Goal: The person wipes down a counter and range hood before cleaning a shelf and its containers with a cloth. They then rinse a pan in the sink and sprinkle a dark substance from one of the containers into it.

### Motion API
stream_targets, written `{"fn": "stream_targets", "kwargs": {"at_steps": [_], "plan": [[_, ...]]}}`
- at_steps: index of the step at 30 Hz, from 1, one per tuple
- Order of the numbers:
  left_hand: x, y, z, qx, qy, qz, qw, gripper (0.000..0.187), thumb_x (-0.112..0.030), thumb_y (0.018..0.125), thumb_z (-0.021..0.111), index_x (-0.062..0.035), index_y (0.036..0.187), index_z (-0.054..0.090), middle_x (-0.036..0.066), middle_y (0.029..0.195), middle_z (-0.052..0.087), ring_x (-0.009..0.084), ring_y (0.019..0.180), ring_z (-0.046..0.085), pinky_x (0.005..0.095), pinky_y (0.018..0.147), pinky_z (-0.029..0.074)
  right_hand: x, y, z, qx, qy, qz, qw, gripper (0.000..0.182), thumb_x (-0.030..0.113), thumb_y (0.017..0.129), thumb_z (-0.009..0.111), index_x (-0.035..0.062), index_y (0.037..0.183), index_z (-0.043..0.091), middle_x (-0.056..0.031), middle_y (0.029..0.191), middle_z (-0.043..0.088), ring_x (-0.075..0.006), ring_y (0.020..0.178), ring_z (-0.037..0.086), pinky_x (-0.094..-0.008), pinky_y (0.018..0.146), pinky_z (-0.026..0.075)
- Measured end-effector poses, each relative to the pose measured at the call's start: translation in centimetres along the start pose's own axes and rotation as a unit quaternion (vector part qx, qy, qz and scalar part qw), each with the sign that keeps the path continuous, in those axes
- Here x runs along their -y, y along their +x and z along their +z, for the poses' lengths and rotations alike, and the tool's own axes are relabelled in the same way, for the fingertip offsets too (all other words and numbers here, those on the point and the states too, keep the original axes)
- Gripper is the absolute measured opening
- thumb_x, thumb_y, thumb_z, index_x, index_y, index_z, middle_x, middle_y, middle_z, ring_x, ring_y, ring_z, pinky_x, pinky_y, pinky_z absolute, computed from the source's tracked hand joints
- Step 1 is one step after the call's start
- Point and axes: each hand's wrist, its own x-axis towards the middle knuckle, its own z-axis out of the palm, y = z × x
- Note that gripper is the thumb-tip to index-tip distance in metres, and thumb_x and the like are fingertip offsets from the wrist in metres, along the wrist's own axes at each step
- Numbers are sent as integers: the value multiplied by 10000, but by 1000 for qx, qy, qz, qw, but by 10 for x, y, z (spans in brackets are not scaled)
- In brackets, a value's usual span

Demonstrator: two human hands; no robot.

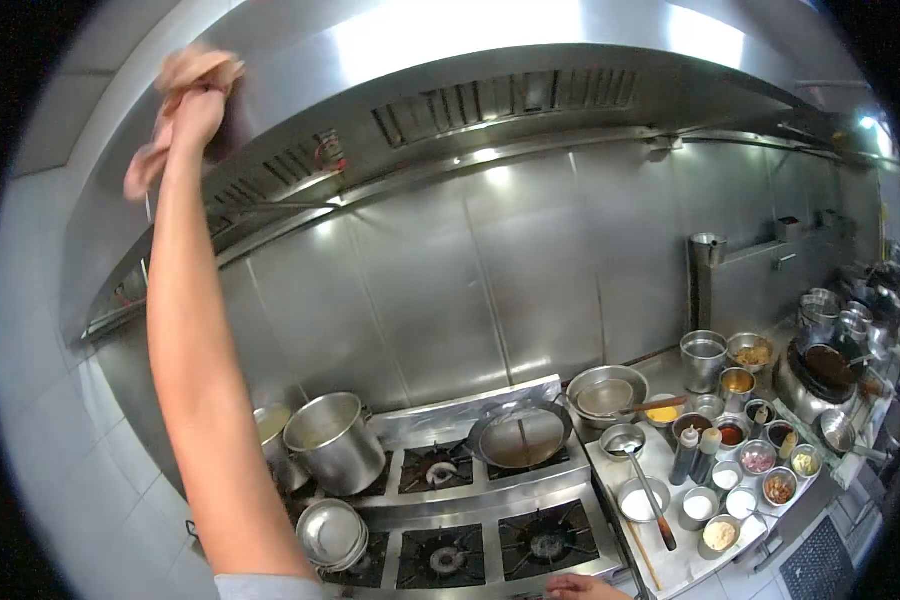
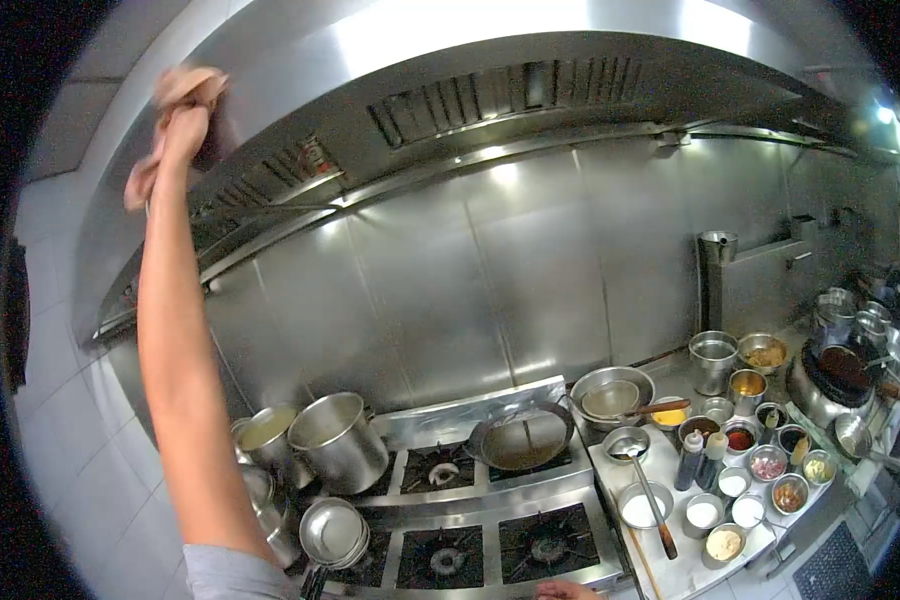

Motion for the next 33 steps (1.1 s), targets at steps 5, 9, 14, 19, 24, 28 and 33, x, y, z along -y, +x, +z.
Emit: {"fn": "stream_targets", "kwargs": {"at_steps": [5, 9, 14, 19, 24, 28, 33], "plan": [[-143, -23, 46, 91, 89, 91, 988, 450, -397, 986, 434, -56, 1167, 666, 177, 1133, 672, 305, 1136, 601, 401, 1007, 437, -16, -24, 3, 9, -111, 112, 987, 449, 337, 947, 603, 63, 1300, 560, -109, 1135, 661, -220, 990, 644, -339, 805, 534], [-247, -77, 96, -105, -3, 327, 939, 319, -297, 965, 485, -111, 1167, 647, 89, 1161, 655, 204, 1131, 575, 428, 1034, 395, -23, -7, 10, 56, -191, 106, 974, 382, 293, 955, 586, 58, 1254, 607, -109, 1072, 684, -205, 962, 652, -352, 794, 534], [-186, -86, 39, 121, -400, 172, 892, 311, -305, 970, 507, -96, 1138, 665, 122, 1199, 630, 244, 1100, 595, 417, 974, 464, -2, -4, 15, 22, -155, 57, 986, 374, 294, 950, 598, 90, 1263, 618, -77, 1147, 675, -178, 967, 641, -335, 802, 533], [89, 2, 73, -221, 294, 192, 910, 411, -315, 1035, 333, -79, 1282, 562, 101, 1237, 619, 240, 1098, 593, 365, 916, 478, -19, -45, -14, -13, -109, -115, 987, 343, 283, 952, 585, 97, 1234, 637, -72, 1153, 669, -183, 957, 649, -330, 784, 543], [-125, -20, 79, -26, 117, 46, 992, 453, -421, 985, 420, -86, 1142, 680, 132, 1128, 676, 251, 1084, 628, 373, 926, 486, -79, -78, -42, -42, -85, 60, 994, 377, 281, 945, 572, 34, 1228, 602, -100, 1007, 689, -186, 887, 675, -323, 731, 552], [-326, -57, 104, -81, 38, 253, 963, 290, -293, 934, 520, -169, 1150, 670, 101, 1143, 664, 269, 1035, 638, 398, 912, 506, -71, -67, -34, -39, -193, 15, 980, 385, 260, 940, 572, 24, 1243, 596, -102, 982, 687, -189, 864, 661, -328, 745, 541], [-446, -83, 104, 73, -226, 246, 940, 242, -199, 910, 538, -129, 1098, 674, 125, 1099, 672, 272, 1010, 652, 424, 891, 514, -69, -62, -23, -90, -133, 29, 987, 367, 228, 921, 563, 49, 1238, 609, -94, 940, 680, -183, 826, 646, -340, 730, 533]]}}
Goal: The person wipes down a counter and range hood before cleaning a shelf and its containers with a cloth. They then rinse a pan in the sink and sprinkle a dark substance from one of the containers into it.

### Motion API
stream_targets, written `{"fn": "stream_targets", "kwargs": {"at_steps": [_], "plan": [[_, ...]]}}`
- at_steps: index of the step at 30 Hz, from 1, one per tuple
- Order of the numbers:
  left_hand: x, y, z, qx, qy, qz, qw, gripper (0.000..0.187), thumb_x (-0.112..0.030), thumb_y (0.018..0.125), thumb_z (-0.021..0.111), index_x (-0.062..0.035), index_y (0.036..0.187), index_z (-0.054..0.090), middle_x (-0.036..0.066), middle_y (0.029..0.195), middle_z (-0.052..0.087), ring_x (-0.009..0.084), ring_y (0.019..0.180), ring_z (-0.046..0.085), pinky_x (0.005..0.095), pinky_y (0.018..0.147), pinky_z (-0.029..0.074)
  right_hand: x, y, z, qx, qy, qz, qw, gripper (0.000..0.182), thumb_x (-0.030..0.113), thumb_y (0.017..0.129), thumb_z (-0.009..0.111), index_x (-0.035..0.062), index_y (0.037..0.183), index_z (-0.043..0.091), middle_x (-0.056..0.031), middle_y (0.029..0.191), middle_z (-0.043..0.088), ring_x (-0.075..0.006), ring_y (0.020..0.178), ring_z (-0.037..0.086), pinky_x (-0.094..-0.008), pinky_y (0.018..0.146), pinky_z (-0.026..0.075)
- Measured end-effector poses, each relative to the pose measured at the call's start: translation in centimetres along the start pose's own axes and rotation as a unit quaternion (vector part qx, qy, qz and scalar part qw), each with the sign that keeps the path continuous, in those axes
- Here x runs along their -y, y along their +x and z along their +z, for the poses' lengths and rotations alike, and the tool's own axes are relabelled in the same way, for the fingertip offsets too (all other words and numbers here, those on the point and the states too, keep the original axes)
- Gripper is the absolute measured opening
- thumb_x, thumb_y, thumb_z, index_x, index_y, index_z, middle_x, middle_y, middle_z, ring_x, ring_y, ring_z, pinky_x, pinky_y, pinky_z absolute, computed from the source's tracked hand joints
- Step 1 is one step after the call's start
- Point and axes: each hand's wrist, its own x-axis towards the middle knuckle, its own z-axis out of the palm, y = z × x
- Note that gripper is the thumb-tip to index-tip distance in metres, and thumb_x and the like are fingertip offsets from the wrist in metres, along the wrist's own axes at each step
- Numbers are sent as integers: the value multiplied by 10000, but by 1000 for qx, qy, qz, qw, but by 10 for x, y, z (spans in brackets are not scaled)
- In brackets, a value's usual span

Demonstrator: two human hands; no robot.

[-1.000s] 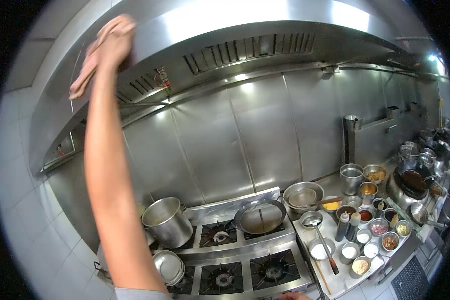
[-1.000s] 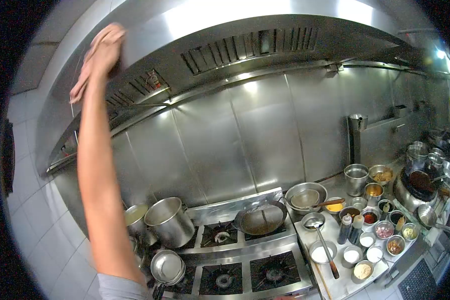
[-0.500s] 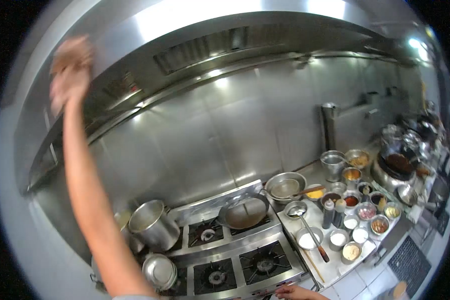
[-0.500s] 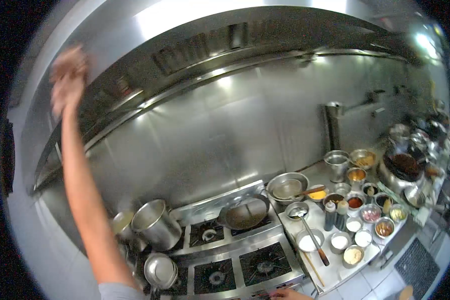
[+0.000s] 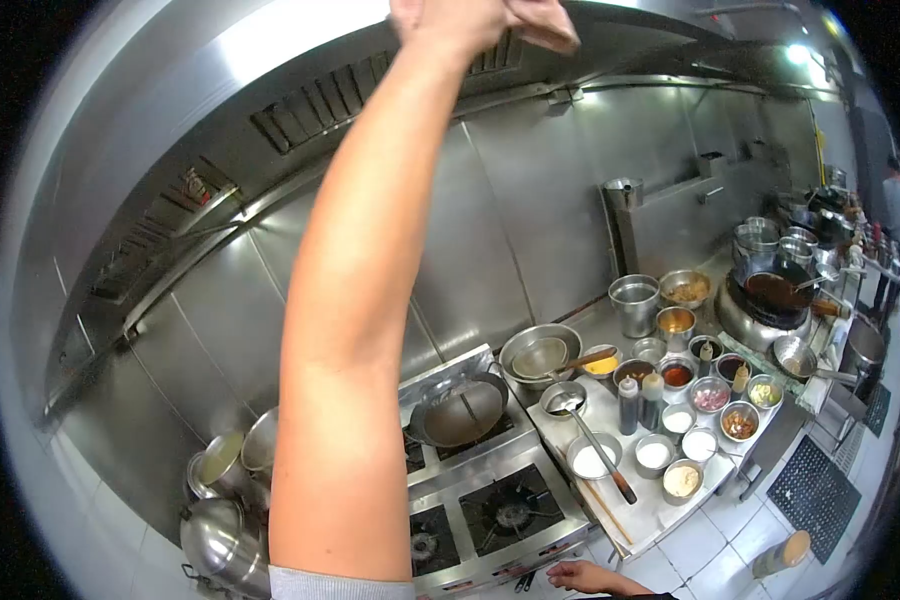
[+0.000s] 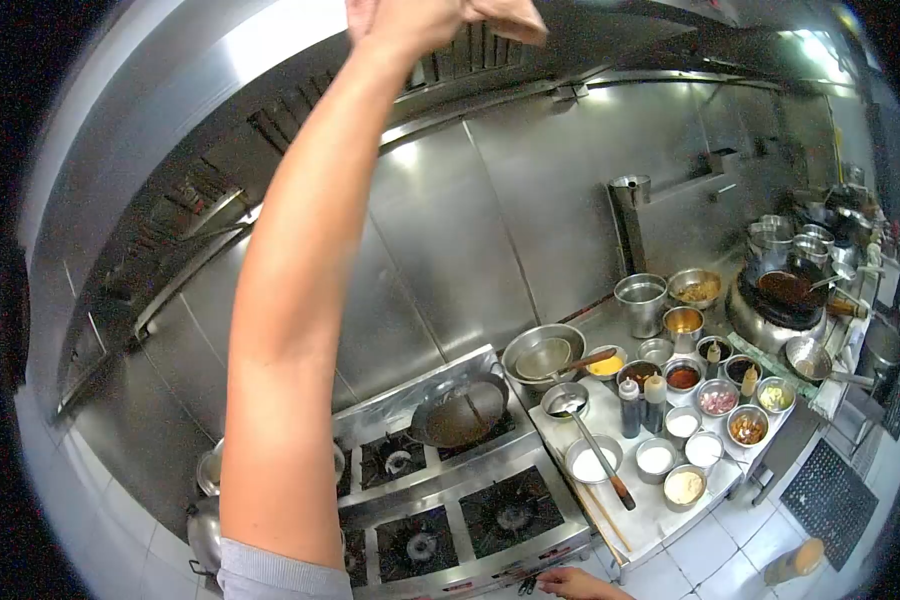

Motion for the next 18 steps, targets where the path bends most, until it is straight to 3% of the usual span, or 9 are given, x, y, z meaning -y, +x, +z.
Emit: {"fn": "stream_targets", "kwargs": {"at_steps": [2, 4, 5, 6, 10, 12, 14, 16, 18], "plan": [[11, -17, -1, -55, -86, 80, 992, 250, -228, 919, 519, -144, 1101, 668, 150, 1097, 665, 312, 1011, 644, 420, 894, 502, 5, -10, -13, 41, -7, 64, 997, 403, 261, 932, 593, 41, 1269, 578, -91, 1017, 673, -162, 905, 635, -319, 813, 510], [21, -49, -26, -17, -30, -52, 998, 276, -236, 920, 504, -164, 1139, 655, 152, 1127, 660, 317, 1052, 631, 419, 921, 488, -14, -15, -21, 83, -21, 93, 992, 463, 335, 943, 612, 37, 1293, 559, -73, 1068, 675, -148, 974, 631, -293, 897, 485], [101, -54, 10, -164, 33, 157, 973, 268, -127, 895, 536, -159, 1122, 676, 108, 1078, 684, 295, 986, 652, 398, 843, 516, -28, -18, -27, 83, -16, 92, 992, 463, 335, 943, 612, 37, 1293, 559, -73, 1068, 675, -148, 974, 631, -293, 897, 485], [120, -82, -6, -226, 20, 176, 958, 211, -98, 813, 568, -143, 969, 703, 106, 942, 687, 297, 860, 656, 394, 756, 510, -40, -21, -33, 83, -31, 94, 992, 458, 335, 942, 614, 41, 1289, 564, -62, 1049, 678, -148, 970, 631, -295, 888, 488], [155, -199, -140, -216, 310, 3, 926, 243, -124, 822, 631, -165, 1048, 710, 61, 1172, 658, 268, 1053, 622, 402, 888, 493, -67, -34, -46, 43, -46, 100, 993, 435, 345, 937, 611, 55, 1261, 582, -35, 982, 681, -136, 876, 614, -293, 840, 494], [284, -260, -179, -212, 437, -179, 856, 386, -158, 886, 589, -133, 1271, 602, 115, 1239, 624, 295, 1140, 583, 404, 978, 458, -67, -36, -53, 34, -34, 127, 991, 422, 353, 933, 612, 59, 1235, 594, -30, 968, 680, -126, 809, 586, -289, 799, 494], [254, -264, -216, -263, 101, -164, 945, 383, -179, 946, 515, -24, 1293, 562, 123, 1215, 592, 291, 1090, 570, 361, 1007, 401, -62, -39, -57, 32, -23, 133, 990, 426, 356, 929, 618, 60, 1235, 594, -28, 962, 679, -125, 814, 587, -288, 792, 495], [332, -280, -255, -235, 250, 45, 938, 375, -144, 959, 486, 34, 1283, 548, 122, 1217, 576, 278, 1100, 550, 344, 1006, 393, -61, -42, -57, 23, -11, 145, 989, 434, 367, 922, 627, 61, 1229, 599, -24, 957, 678, -124, 815, 594, -286, 776, 498], [402, -273, -254, -336, 208, 9, 919, 348, -113, 949, 470, 19, 1253, 576, 150, 1277, 582, 283, 1170, 547, 341, 1029, 396, -61, -42, -52, 9, -17, 116, 993, 391, 310, 921, 600, 56, 1218, 609, -62, 948, 679, -154, 823, 621, -311, 751, 515]]}}
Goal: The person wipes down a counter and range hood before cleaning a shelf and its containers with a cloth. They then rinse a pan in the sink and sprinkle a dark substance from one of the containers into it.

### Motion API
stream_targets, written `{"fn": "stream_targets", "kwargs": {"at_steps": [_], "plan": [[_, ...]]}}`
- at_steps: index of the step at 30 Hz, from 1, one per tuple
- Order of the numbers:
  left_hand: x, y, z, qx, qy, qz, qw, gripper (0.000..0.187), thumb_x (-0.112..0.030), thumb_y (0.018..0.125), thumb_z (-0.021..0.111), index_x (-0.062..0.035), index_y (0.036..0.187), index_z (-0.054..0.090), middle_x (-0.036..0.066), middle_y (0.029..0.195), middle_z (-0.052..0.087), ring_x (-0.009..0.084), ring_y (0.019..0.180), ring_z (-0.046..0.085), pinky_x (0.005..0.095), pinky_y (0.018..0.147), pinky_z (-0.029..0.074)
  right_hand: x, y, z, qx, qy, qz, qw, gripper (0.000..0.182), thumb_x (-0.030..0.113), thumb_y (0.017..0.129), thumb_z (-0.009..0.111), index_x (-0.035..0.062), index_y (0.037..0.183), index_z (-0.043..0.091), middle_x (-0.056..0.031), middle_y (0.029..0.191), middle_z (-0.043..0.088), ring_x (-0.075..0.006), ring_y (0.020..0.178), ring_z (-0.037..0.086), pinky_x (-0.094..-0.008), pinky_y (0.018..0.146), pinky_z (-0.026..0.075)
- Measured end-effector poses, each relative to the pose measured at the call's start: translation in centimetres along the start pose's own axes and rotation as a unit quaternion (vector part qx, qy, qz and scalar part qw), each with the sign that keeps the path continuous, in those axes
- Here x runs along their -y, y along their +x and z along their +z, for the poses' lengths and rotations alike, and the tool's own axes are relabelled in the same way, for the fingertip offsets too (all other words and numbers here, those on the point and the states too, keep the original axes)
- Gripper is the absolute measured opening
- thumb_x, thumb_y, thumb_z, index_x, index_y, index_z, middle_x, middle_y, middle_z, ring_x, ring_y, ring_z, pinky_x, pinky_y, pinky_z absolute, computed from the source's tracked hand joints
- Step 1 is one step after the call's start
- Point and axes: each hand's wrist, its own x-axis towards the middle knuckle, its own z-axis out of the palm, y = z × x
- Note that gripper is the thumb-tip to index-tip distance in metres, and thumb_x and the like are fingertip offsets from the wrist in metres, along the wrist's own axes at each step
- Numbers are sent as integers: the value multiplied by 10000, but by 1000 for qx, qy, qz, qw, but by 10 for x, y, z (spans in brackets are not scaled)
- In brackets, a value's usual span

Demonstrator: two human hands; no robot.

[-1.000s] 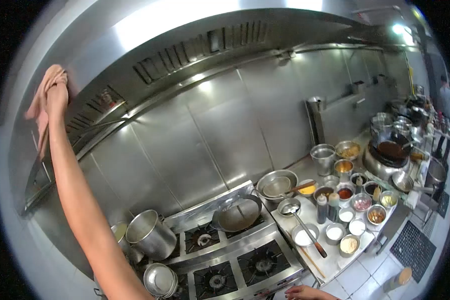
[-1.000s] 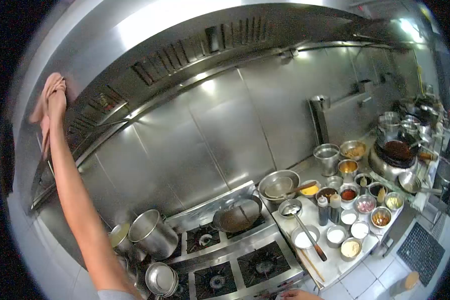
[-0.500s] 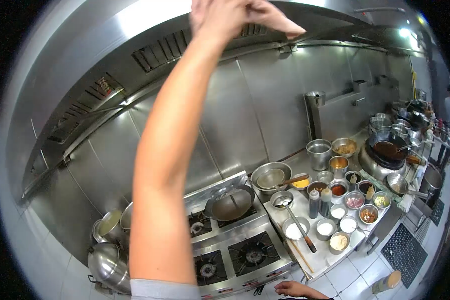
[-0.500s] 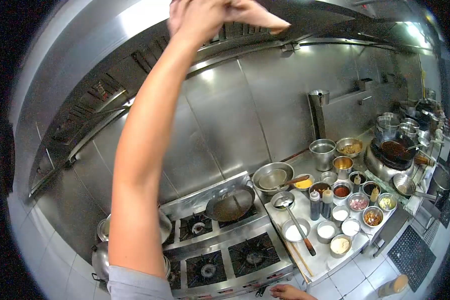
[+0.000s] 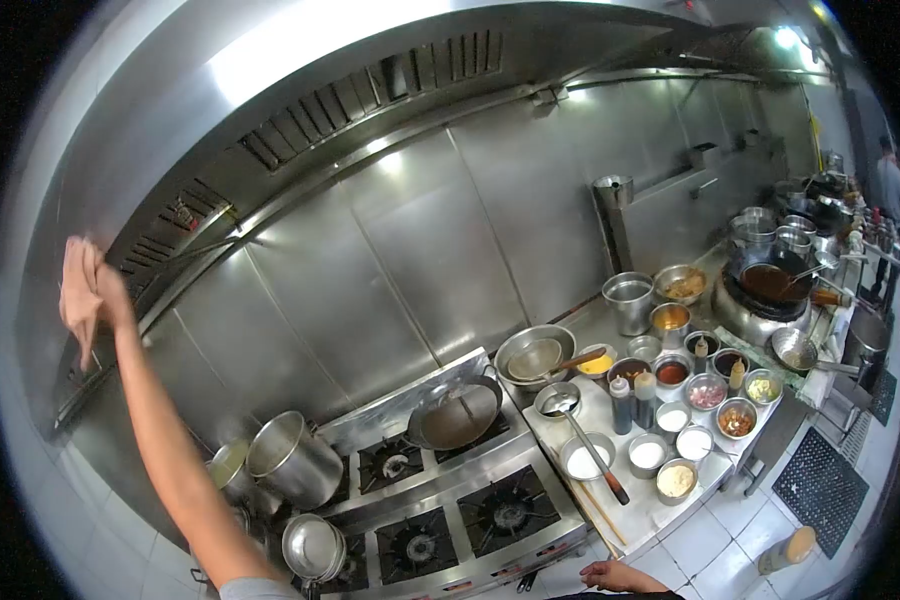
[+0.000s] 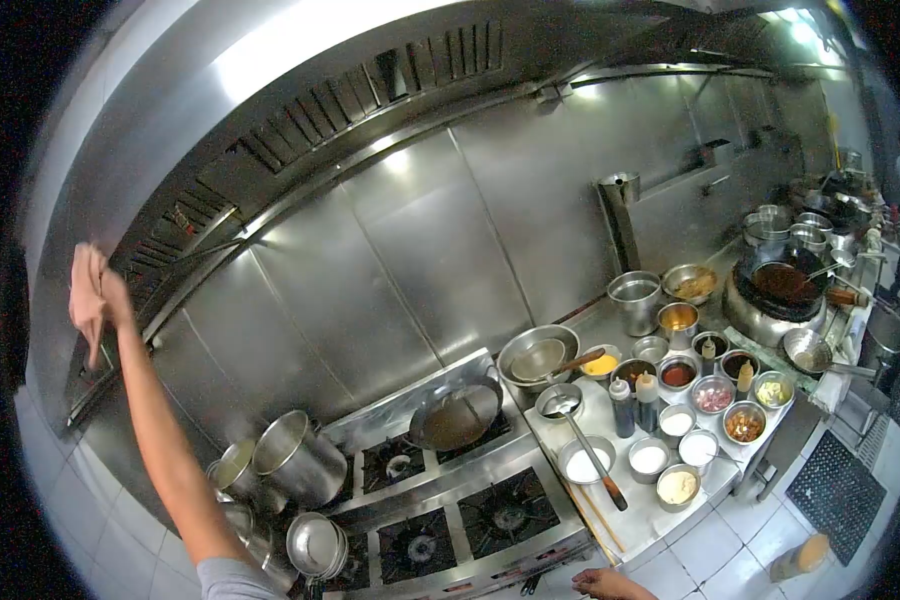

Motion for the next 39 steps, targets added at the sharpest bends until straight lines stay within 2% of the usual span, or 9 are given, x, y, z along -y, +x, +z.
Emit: {"fn": "stream_targets", "kwargs": {"at_steps": [2, 5, 12, 15, 19, 21, 26, 30, 39], "plan": [[-59, 1, 36, 206, 308, -42, 928, 307, -121, 931, 480, -43, 1180, 641, 109, 1246, 628, 250, 1155, 585, 348, 996, 442, -2, -5, 5, -4, -16, -21, 1000, 355, 252, 919, 573, 50, 1208, 619, -100, 940, 680, -184, 831, 647, -337, 725, 532], [-275, 42, 100, 65, 161, 95, 980, 217, -114, 846, 596, -109, 1049, 674, 97, 1097, 667, 260, 1018, 627, 386, 877, 495, -10, 0, 14, -34, -36, -61, 997, 344, 271, 912, 595, 43, 1167, 631, -111, 951, 677, -189, 847, 649, -332, 726, 534], [-523, 99, 121, 364, -295, -101, 878, 278, -212, 901, 510, -173, 1110, 689, 124, 1142, 671, 278, 1086, 623, 408, 945, 480, 16, 8, 18, 12, -41, -1, 999, 403, 343, 922, 636, 53, 1203, 624, -39, 945, 690, -129, 806, 629, -288, 770, 513], [-603, 13, 231, 59, -432, 10, 900, 217, -143, 762, 566, -103, 896, 732, 79, 911, 706, 272, 934, 661, 386, 852, 502, 35, -1, 9, 2, 8, -10, 1000, 364, 303, 936, 618, 6, 1145, 639, -73, 976, 685, -146, 867, 634, -289, 765, 509], [-677, -76, 52, 334, -445, -21, 830, 216, -95, 734, 584, -40, 884, 729, 150, 1051, 680, 309, 1086, 602, 426, 939, 454, 64, -31, -8, -9, 232, -58, 971, 346, 192, 959, 594, 39, 1267, 562, -80, 1114, 668, -175, 1030, 640, -318, 835, 528], [-689, -128, -50, 279, -476, -15, 834, 254, -86, 781, 570, -46, 1002, 690, 127, 1133, 650, 299, 1127, 587, 438, 994, 428, 83, -48, -19, -21, 306, -79, 949, 438, 202, 949, 612, 52, 1339, 481, -117, 1240, 609, -255, 1089, 623, -366, 876, 521], [-733, -285, -308, 540, -452, -674, 222, 300, -40, 931, 520, 4, 1221, 585, 123, 1133, 649, 200, 1037, 607, 325, 933, 479, 95, -70, -17, 33, 518, -97, 849, 545, 312, 976, 540, 61, 1423, 355, -144, 1277, 548, -267, 1107, 597, -406, 942, 496], [-730, -343, -431, 467, -358, -791, 165, 253, -59, 941, 488, 17, 1158, 594, 40, 928, 643, 83, 833, 574, 236, 730, 486, 80, -51, 26, 89, 336, 120, 930, 425, 191, 972, 559, 94, 1375, 466, -107, 1090, 634, -180, 981, 625, -313, 832, 507], [-648, -324, -459, 219, -339, -912, 78, 470, 26, 860, 472, 38, 1330, 466, 100, 1159, 601, 150, 916, 605, 243, 721, 491, 112, 23, 123, 99, 184, -47, 977, 492, 207, 910, 641, 33, 1335, 466, -113, 1115, 627, -168, 979, 603, -308, 833, 500]]}}
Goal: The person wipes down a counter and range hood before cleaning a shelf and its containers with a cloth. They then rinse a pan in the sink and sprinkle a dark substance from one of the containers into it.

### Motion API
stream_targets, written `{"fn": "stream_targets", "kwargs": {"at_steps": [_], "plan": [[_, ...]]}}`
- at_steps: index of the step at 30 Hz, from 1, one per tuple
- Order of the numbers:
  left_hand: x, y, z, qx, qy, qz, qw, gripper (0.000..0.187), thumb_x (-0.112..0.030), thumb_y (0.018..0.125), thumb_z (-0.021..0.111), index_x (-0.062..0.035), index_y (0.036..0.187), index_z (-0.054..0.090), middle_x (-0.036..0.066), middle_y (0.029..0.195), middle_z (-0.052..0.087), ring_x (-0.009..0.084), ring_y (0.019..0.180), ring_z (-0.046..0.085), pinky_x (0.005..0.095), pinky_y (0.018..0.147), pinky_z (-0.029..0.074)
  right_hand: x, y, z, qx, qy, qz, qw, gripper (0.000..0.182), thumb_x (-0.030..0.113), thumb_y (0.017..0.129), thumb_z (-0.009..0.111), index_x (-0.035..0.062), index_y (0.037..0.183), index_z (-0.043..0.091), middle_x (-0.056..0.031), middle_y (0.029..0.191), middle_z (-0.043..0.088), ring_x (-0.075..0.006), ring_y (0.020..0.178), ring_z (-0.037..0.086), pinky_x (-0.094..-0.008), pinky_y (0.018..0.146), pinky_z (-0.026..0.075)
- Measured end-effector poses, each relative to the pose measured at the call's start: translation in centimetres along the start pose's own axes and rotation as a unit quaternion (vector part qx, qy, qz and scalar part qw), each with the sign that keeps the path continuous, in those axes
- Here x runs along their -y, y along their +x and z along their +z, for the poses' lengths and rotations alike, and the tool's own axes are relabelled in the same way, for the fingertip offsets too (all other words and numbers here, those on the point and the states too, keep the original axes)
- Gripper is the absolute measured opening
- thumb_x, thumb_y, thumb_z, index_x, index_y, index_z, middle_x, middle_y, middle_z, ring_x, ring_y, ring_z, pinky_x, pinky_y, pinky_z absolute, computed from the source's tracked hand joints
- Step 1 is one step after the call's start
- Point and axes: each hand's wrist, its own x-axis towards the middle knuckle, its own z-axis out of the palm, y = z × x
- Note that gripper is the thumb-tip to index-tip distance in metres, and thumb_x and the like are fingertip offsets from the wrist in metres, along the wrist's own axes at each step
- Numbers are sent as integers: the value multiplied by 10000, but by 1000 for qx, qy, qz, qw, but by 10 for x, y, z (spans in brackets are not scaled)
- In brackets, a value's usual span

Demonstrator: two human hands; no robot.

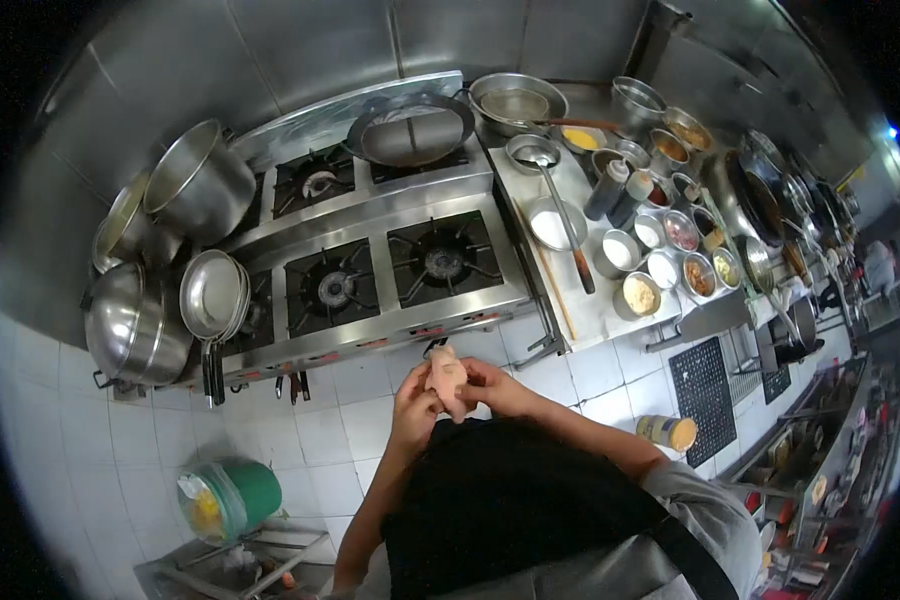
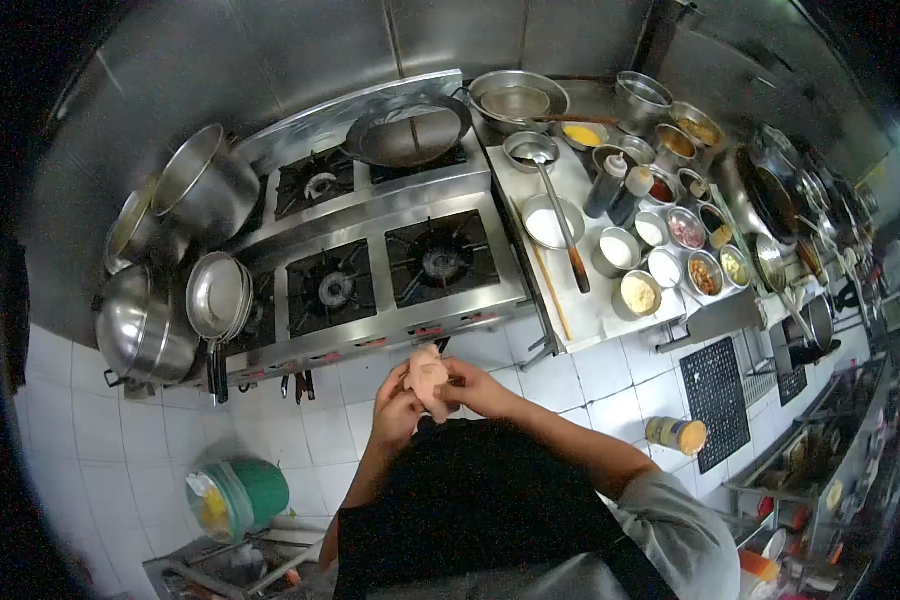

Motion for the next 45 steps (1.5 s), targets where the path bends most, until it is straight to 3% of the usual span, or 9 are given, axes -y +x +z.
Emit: {"fn": "stream_targets", "kwargs": {"at_steps": [8, 12, 25, 29, 31, 34, 38, 42, 45], "plan": [[-59, -24, -59, 9, 375, 135, 917, 384, -66, 947, 517, 37, 1317, 500, 137, 1232, 575, 202, 1106, 574, 320, 909, 496, -23, 38, 31, 0, 11, 18, 1000, 185, 99, 932, 566, 38, 1104, 599, 1, 961, 631, -80, 877, 574, -250, 754, 473], [-53, -27, -117, 45, 224, -65, 971, 394, -127, 1002, 480, 8, 1371, 438, 158, 1265, 540, 246, 1098, 580, 371, 882, 533, -18, 37, 49, -55, 16, 11, 998, 168, 167, 930, 592, 34, 1033, 601, 4, 895, 610, -72, 793, 544, -241, 683, 453], [-43, 25, -75, 309, 56, -127, 941, 521, -204, 1004, 499, -13, 1454, 318, 174, 1416, 447, 295, 1236, 527, 436, 1004, 463, -3, -7, 36, -194, -229, -40, 953, 347, 169, 851, 707, 38, 1144, 574, -58, 994, 620, -121, 936, 567, -300, 801, 496], [-26, 50, -108, 220, 307, -174, 909, 412, -198, 993, 524, -27, 1362, 461, 144, 1227, 616, 255, 1032, 648, 368, 839, 536, 5, -45, -29, -306, -187, -50, 932, 253, 106, 875, 645, 44, 1114, 591, -38, 965, 632, -116, 905, 583, -288, 785, 497], [4, 51, -157, 160, 434, -125, 878, 371, -212, 964, 557, -29, 1287, 539, 120, 1081, 676, 198, 931, 655, 313, 773, 523, 20, -61, -59, -387, -163, -64, 905, 245, 144, 869, 639, 47, 1091, 607, -68, 928, 654, -143, 847, 611, -298, 747, 508], [49, 33, -250, 96, 618, -90, 775, 457, -338, 867, 657, 7, 1164, 613, 245, 948, 676, 388, 933, 650, 406, 814, 518, 18, -69, -117, -486, -251, -17, 837, 286, 233, 843, 659, 33, 1044, 622, -146, 869, 674, -232, 800, 657, -343, 730, 521], [74, -31, -363, 130, 677, -231, 687, 444, -332, 863, 663, 12, 1140, 616, 245, 965, 683, 354, 903, 674, 399, 784, 538, 21, -64, -143, -496, -444, 17, 746, 324, 226, 836, 661, 19, 1079, 612, -198, 939, 686, -319, 799, 669, -382, 747, 526], [66, -83, -411, 137, 679, -274, 667, 438, -329, 865, 658, 11, 1140, 618, 238, 956, 687, 333, 875, 679, 391, 761, 542, -45, -35, -178, -409, -625, 86, 659, 380, 164, 764, 672, 49, 1118, 594, -214, 1041, 615, -403, 1060, 576, -473, 885, 490], [58, -90, -413, 124, 670, -282, 675, 434, -327, 867, 655, 10, 1139, 620, 233, 950, 690, 318, 854, 683, 385, 744, 545, -60, -23, -135, -547, -629, -63, 549, 619, 111, 617, 753, 26, 1197, 554, -289, 1301, 413, -485, 1260, 365, -477, 1088, 310]]}}
